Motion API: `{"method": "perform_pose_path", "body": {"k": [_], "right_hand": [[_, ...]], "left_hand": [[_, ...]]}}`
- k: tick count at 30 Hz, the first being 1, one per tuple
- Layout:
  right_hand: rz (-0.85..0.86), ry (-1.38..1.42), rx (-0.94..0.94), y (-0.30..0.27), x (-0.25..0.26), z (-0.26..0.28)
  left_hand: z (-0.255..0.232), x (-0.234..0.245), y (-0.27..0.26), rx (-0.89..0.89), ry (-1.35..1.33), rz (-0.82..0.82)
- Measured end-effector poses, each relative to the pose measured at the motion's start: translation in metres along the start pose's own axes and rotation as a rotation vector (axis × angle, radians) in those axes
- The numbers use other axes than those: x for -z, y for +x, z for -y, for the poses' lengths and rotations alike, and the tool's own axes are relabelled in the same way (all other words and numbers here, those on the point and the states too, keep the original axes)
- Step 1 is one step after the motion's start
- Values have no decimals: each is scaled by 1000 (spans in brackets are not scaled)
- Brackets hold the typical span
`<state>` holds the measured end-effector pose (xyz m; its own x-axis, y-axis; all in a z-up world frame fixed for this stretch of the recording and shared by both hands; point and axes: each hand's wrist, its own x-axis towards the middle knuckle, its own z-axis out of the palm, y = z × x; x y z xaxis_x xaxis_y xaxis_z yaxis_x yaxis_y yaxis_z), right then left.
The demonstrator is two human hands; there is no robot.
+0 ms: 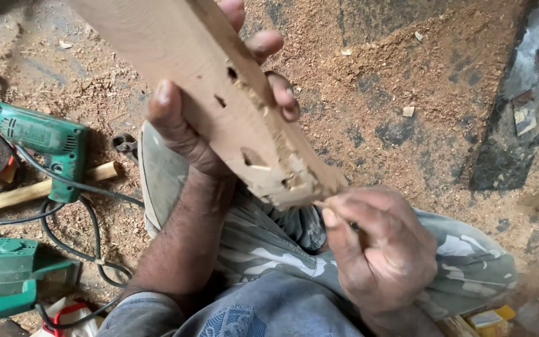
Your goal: Assembling and fitting small wooden components and pegs into a curved wooden workpiece.
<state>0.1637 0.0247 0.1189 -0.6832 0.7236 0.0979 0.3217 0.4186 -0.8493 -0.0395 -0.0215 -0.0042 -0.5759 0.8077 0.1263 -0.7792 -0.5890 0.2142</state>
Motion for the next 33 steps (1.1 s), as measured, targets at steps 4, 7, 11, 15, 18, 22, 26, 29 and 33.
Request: {"method": "perform_pose_path", "body": {"k": [4,7,11,15,18,22,26,29,33], "right_hand": [[-76,-172,21,12,-14,-19],[-51,-237,78,16,-17,-33],[-7,-269,72,24,-15,-39],[60,-225,-94,35,-11,-41],[96,-205,-103,40,-11,-46],[137,-217,-75,47,-10,-50],[158,-232,-164,57,-12,-50],[216,-224,-268,68,-8,-52],[312,-181,-397,78,-4,-57]], "left_hand": [[13,-10,2,-23,210,-139],[18,-12,2,24,201,-197],[20,-13,3,18,313,-218],[23,-15,5,25,431,-293],[23,-13,7,13,465,-310],[28,-5,5,-1,580,-332],[34,-3,7,-24,617,-406],[44,9,7,-56,654,-565],[51,16,9,-53,662,-645]]}}
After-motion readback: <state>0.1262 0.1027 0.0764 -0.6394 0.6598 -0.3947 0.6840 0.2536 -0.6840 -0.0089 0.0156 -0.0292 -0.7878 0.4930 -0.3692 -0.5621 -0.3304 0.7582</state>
